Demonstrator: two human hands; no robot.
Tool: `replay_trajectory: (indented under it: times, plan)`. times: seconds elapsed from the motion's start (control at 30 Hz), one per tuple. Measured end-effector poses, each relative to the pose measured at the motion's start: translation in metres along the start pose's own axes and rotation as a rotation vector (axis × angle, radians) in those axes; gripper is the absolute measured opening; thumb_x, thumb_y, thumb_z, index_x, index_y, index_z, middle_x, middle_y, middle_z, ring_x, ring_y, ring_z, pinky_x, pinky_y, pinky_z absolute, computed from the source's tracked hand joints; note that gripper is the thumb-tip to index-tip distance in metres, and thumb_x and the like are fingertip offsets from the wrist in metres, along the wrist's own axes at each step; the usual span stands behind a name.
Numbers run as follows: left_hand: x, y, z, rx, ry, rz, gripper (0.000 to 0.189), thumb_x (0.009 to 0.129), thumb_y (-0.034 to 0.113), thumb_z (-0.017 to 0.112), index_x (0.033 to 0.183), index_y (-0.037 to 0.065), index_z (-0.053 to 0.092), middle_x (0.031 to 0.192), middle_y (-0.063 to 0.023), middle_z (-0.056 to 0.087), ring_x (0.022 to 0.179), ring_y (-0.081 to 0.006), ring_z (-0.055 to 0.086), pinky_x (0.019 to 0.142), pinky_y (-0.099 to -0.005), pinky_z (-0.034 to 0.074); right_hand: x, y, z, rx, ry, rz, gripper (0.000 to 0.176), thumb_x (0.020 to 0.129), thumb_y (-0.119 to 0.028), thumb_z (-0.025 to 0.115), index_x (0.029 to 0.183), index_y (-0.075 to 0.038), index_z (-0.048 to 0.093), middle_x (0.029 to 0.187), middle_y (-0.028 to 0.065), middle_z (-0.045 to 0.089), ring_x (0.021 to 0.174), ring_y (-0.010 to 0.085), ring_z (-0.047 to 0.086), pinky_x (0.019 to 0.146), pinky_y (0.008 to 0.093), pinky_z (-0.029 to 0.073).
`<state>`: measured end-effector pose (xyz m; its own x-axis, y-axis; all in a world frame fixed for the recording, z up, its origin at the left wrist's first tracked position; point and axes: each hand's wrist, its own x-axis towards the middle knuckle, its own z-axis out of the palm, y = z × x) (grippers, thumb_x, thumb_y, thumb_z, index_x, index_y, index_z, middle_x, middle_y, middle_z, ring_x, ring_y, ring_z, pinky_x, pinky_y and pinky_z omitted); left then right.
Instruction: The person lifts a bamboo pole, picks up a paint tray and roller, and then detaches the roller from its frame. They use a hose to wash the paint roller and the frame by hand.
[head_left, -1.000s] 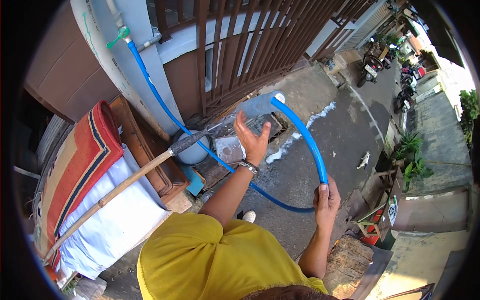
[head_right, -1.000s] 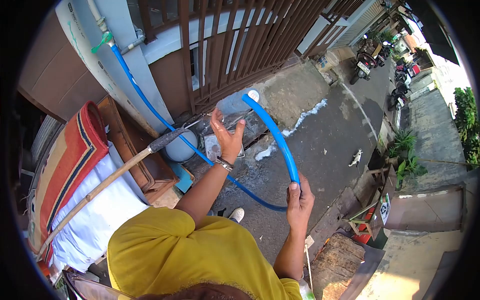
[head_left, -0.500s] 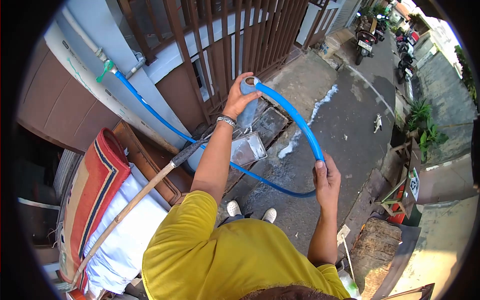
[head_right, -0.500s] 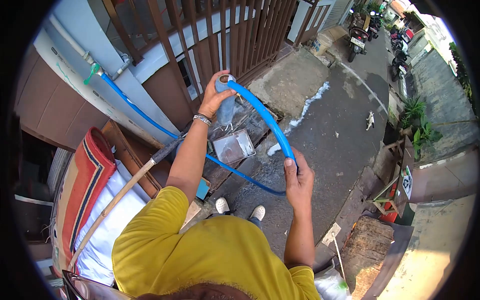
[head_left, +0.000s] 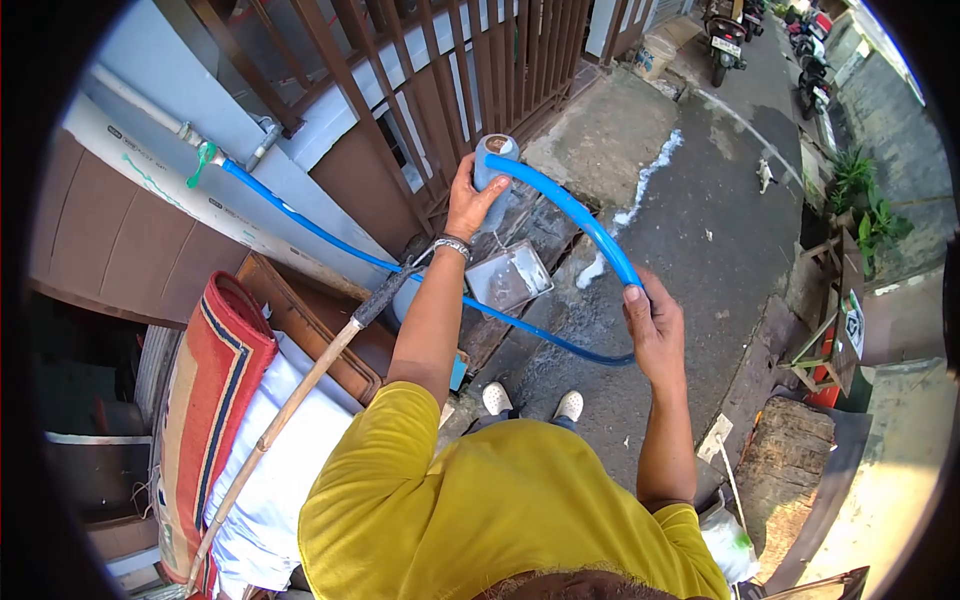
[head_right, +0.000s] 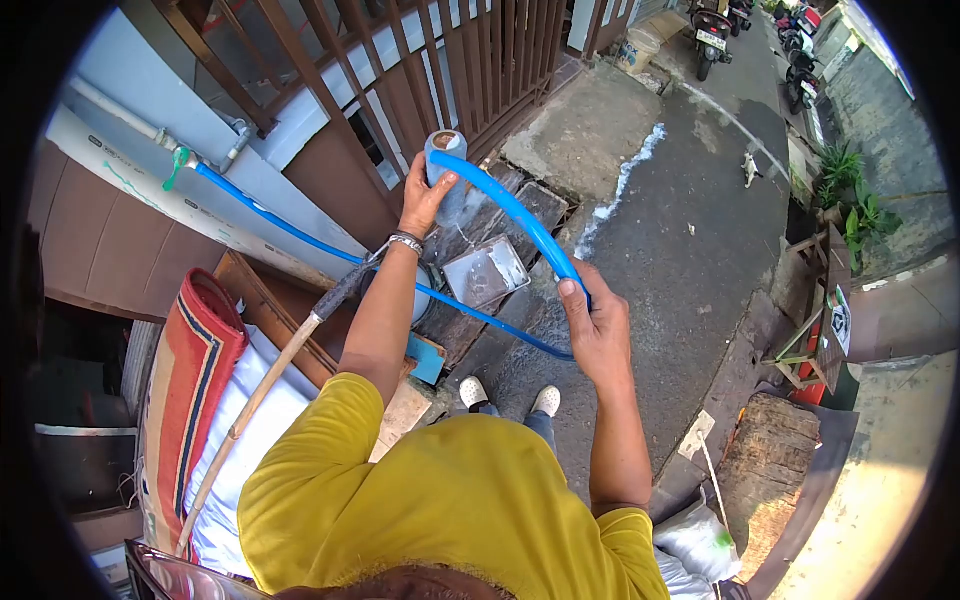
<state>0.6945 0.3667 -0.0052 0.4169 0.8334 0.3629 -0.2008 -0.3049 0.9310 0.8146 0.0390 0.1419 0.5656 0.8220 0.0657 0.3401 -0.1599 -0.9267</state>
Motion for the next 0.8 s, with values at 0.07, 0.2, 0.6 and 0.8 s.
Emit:
replay_trajectory:
  times: [0.07,0.2,0.6,0.8]
  plan:
    - [-0.011,-0.017,0.006,0.033,0.079,-0.036,0.069,0.077,0.031,0.087,0.129,0.001,0.052,0.112,-0.0092,0.065,0.104,-0.0189,0.061,0.095,-0.0329,0.048,0.000,0.000,0.001,0.001,-0.003,-0.005,0.042,0.102,-0.041,0.055,0.118,-0.004,0.066,0.067,0.0019,0.053,0.065,0.0102,0.051,0.060,0.0310,0.043]
    - [-0.031,-0.030,0.018,0.322,0.284,-0.018,0.091,0.071,0.038,0.089,0.137,-0.003,0.042,0.132,-0.0230,0.052,0.125,-0.0337,0.052,0.107,-0.0408,0.040,0.000,0.000,0.002,0.004,-0.010,-0.003,0.042,0.103,-0.041,0.055,0.118,-0.003,0.066,0.068,0.0019,0.054,0.066,0.0102,0.051,0.060,0.0305,0.043]
    - [-0.104,-0.037,0.082,-1.319,0.856,-0.681,0.090,0.081,0.052,0.079,0.143,0.005,0.035,0.133,-0.0178,0.039,0.131,-0.0311,0.042,0.113,-0.0460,0.037,0.003,-0.001,-0.003,0.021,-0.041,0.018,0.042,0.103,-0.038,0.056,0.123,-0.002,0.065,0.068,-0.0032,0.050,0.059,0.0056,0.046,0.052,0.0243,0.036]
    - [-0.027,-0.048,0.081,-1.538,0.968,-0.281,0.084,0.079,0.058,0.078,0.134,0.004,0.046,0.134,-0.0146,0.051,0.124,-0.0301,0.052,0.110,-0.0452,0.043,0.003,-0.004,-0.010,0.005,-0.076,0.007,0.043,0.104,-0.037,0.055,0.124,0.000,0.063,0.067,-0.0058,0.046,0.056,0.0030,0.041,0.049,0.0217,0.030]
